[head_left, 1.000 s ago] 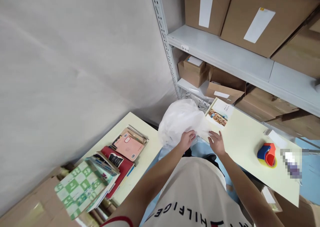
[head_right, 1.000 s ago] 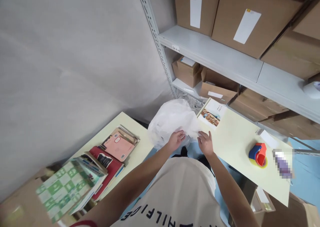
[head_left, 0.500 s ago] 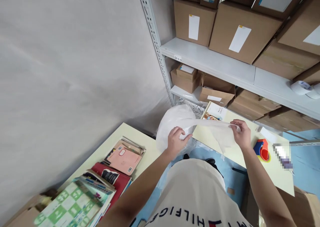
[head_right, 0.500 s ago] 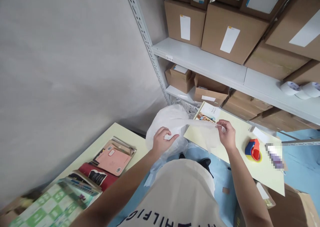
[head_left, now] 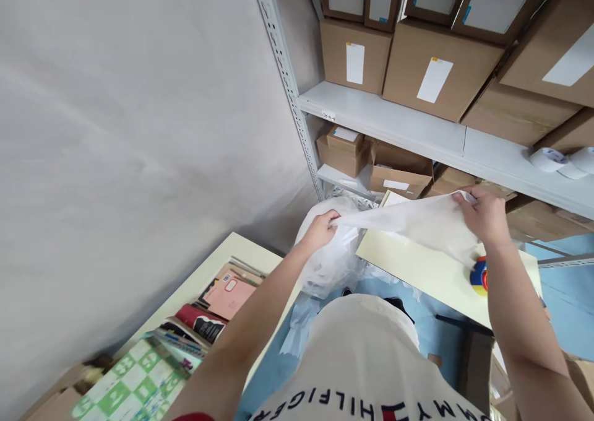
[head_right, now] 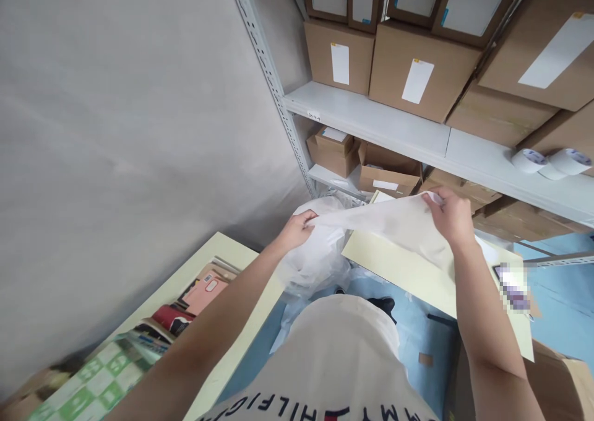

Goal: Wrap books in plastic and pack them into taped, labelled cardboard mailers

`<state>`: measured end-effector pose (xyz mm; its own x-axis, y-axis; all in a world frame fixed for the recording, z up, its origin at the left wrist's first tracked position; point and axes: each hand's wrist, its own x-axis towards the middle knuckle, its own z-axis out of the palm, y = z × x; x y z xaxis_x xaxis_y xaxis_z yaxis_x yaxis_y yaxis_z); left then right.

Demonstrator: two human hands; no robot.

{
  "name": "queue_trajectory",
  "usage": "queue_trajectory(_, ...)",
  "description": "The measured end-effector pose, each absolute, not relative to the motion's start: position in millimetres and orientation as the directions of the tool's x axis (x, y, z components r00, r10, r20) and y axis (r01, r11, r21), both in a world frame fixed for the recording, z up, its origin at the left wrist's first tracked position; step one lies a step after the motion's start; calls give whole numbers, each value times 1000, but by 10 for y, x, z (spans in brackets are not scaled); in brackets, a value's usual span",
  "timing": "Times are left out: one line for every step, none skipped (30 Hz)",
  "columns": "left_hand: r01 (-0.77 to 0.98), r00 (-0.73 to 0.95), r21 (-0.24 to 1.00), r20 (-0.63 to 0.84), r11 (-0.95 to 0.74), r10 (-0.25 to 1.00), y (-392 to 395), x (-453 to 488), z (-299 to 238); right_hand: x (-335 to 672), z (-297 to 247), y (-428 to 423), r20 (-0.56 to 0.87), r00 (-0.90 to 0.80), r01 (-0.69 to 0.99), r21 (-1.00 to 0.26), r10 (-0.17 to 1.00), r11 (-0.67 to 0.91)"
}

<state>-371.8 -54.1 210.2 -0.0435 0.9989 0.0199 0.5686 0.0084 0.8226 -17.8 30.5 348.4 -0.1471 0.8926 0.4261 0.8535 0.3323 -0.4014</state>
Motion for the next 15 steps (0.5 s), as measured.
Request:
queue_trajectory(607, -35, 795, 47, -16, 998, -498, -3802, 2153, -91, 3494, 324, 408, -128, 865, -400, 904, 303)
queue_trajectory(641, -29, 767, 81, -44, 996, -447, -3868, 2202, -7, 3505, 335, 401, -116, 871, -399, 909, 287)
queue_trajectory(665, -25, 743, 117, -71, 993, -394, -3916, 2246, 74, 3518, 339, 406, -105, 872, -401, 908, 280)
queue_trajectory(679, -24, 728, 146, -91, 989, -340, -3948, 2287, 153, 3535, 335, 422, -89, 869, -410, 902, 277)
queue_trajectory(681, -29, 726, 160, -98, 987, -288, -3969, 2324, 229, 3554, 325, 447, -66, 863, -423, 892, 276)
queue_trajectory(670, -38, 736, 157, -91, 987, -241, -3980, 2359, 303, 3575, 309, 473, -39, 855, -440, 880, 275)
queue_trajectory(648, -44, 758, 137, -77, 990, -200, -3985, 2395, 374, 3594, 290, 492, -9, 846, -461, 870, 269)
queue_trajectory(617, -42, 785, 105, -57, 994, -163, -3987, 2432, 443, 3609, 269, 501, 26, 837, -483, 865, 255)
queue_trajectory(576, -31, 817, 65, -35, 997, -133, -3988, 2471, 510, 3617, 248, 499, 69, 832, -506, 864, 227)
queue_trajectory(526, -8, 850, 18, -12, 1000, -107, -3990, 2512, 574, 3615, 228, 487, 117, 829, -529, 866, 185)
queue_trajectory(469, 32, 883, -37, 18, 999, -86, -3994, 2554, 636, 3604, 210, 469, 168, 824, -550, 867, 138)
queue_trajectory(408, 85, 911, -105, 62, 991, -69, -4000, 2594, 697, 3583, 194, 457, 222, 817, -569, 862, 91)
queue_trajectory(349, 147, 929, -184, 124, 972, -54, -4008, 2629, 757, 3554, 182, 452, 273, 809, -586, 849, 52)
queue_trajectory(303, 211, 931, -273, 203, 939, -41, -4017, 2656, 816, 3517, 171, 455, 318, 801, -598, 831, 21)
queue_trajectory(276, 265, 916, -362, 290, 894, -26, -4026, 2671, 875, 3476, 160, 462, 356, 794, -608, 812, -3)
